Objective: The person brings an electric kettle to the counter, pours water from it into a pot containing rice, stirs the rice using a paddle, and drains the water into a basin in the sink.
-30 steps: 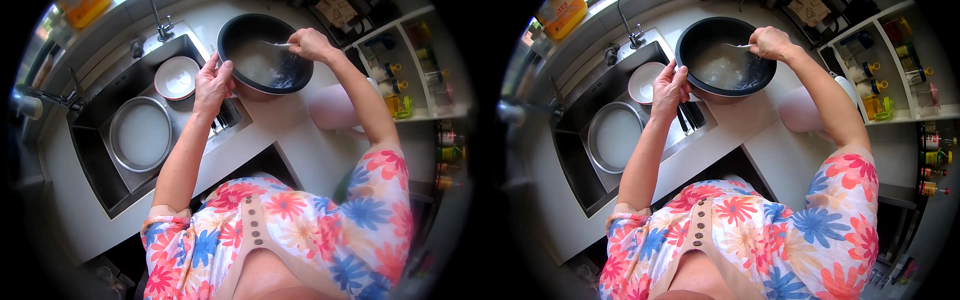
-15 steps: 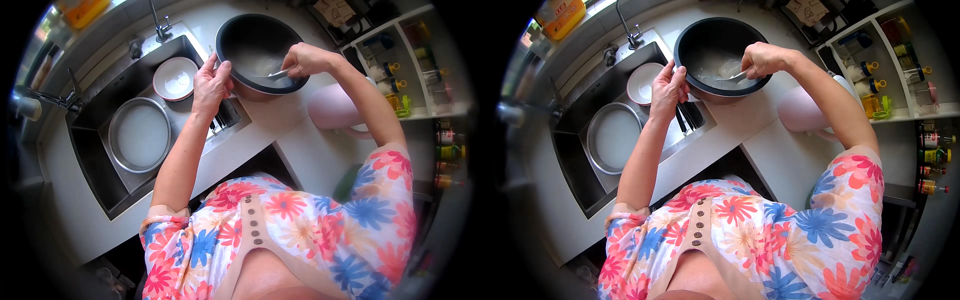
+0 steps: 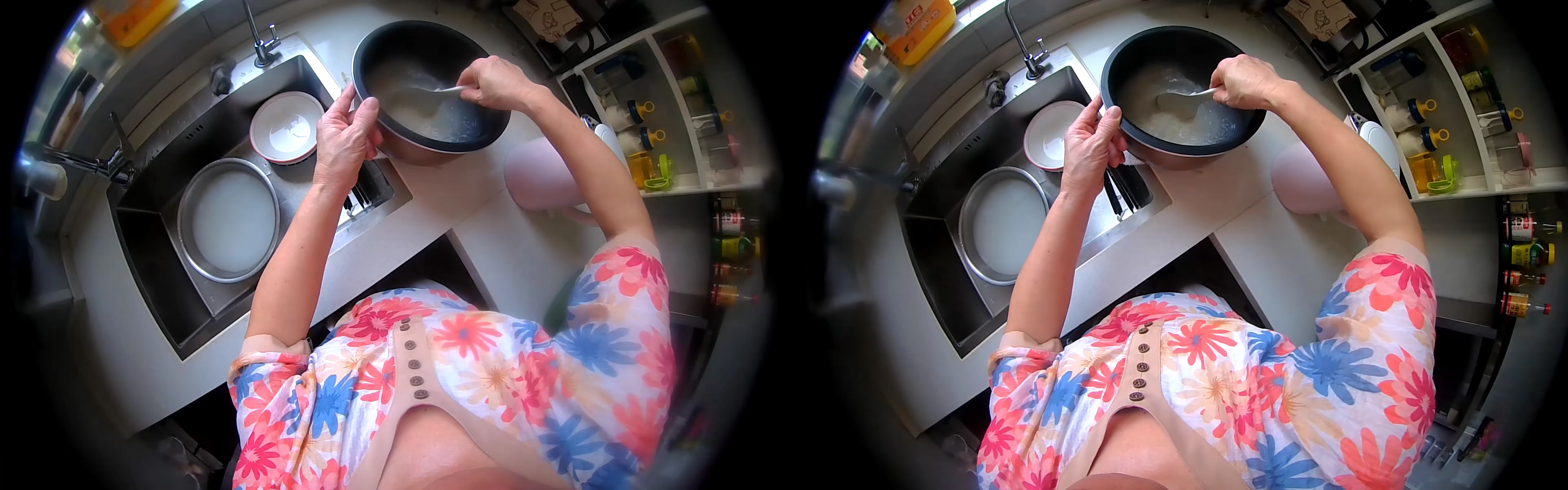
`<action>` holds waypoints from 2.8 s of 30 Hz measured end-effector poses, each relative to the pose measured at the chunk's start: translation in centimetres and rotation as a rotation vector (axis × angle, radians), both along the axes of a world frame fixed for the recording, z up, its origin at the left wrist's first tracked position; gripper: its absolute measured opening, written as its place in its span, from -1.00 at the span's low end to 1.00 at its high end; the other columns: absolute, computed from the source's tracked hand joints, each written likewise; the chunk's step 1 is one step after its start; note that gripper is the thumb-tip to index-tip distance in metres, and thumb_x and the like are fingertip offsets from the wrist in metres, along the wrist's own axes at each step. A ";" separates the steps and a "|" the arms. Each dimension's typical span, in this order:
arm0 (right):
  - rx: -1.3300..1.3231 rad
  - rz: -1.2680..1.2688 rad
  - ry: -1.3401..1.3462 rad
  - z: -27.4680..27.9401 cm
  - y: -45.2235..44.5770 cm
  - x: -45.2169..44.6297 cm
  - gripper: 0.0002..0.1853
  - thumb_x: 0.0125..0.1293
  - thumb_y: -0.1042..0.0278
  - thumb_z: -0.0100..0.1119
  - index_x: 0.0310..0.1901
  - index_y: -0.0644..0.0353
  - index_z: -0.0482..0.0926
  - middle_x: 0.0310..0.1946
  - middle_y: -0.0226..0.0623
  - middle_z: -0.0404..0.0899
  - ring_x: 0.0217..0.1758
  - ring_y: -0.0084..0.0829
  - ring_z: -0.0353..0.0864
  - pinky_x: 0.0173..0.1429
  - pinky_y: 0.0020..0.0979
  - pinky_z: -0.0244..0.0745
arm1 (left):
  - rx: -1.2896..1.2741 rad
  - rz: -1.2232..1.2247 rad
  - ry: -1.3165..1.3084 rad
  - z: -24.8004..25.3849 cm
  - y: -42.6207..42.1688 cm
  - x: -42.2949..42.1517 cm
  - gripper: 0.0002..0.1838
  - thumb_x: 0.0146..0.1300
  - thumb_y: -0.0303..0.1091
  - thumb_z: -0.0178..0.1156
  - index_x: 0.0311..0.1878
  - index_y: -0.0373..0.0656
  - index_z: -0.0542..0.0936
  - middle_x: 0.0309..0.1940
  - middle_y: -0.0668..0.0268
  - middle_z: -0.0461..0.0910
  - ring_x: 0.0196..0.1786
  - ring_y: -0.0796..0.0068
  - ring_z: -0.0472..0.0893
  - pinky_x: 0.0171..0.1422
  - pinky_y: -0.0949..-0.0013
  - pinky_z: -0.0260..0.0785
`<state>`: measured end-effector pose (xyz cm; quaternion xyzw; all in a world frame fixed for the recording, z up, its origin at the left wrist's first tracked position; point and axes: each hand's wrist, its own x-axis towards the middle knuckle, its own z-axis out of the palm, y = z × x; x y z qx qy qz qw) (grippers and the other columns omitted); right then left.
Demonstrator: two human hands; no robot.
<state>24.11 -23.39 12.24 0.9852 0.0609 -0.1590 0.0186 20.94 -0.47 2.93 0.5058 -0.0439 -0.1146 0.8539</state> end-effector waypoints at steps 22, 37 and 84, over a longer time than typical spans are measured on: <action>0.244 0.063 0.409 2.4 1.2 -1.7 -0.74 0.05 0.46 0.17 -0.17 0.29 0.61 -0.50 -0.25 0.58 -0.46 -0.53 0.53 -0.35 -0.50 0.48 | 0.004 0.004 -0.010 -0.3 0.0 0.1 -0.42 0.23 -0.22 0.17 0.24 -0.28 0.28 -0.71 0.39 0.43 -0.77 0.72 0.33 -0.70 0.64 0.19; 0.011 -0.033 -0.022 -0.1 -0.3 0.1 -0.76 0.05 0.30 0.16 -0.22 0.08 0.65 -0.29 -0.26 0.63 -0.12 -0.29 0.57 -0.02 -0.31 0.45 | -0.004 -0.002 -0.004 -0.4 0.0 0.2 -0.44 0.24 -0.24 0.16 0.25 -0.25 0.28 -0.70 0.38 0.43 -0.77 0.72 0.33 -0.69 0.64 0.20; -0.043 0.037 0.009 0.3 -0.5 0.6 -0.75 0.03 0.34 0.14 -0.21 0.08 0.65 -0.31 -0.22 0.63 -0.16 -0.25 0.59 -0.06 -0.31 0.47 | 0.014 0.003 -0.016 -0.3 0.1 0.2 -0.45 0.25 -0.24 0.15 0.25 -0.24 0.29 -0.71 0.39 0.42 -0.77 0.73 0.32 -0.70 0.65 0.20</action>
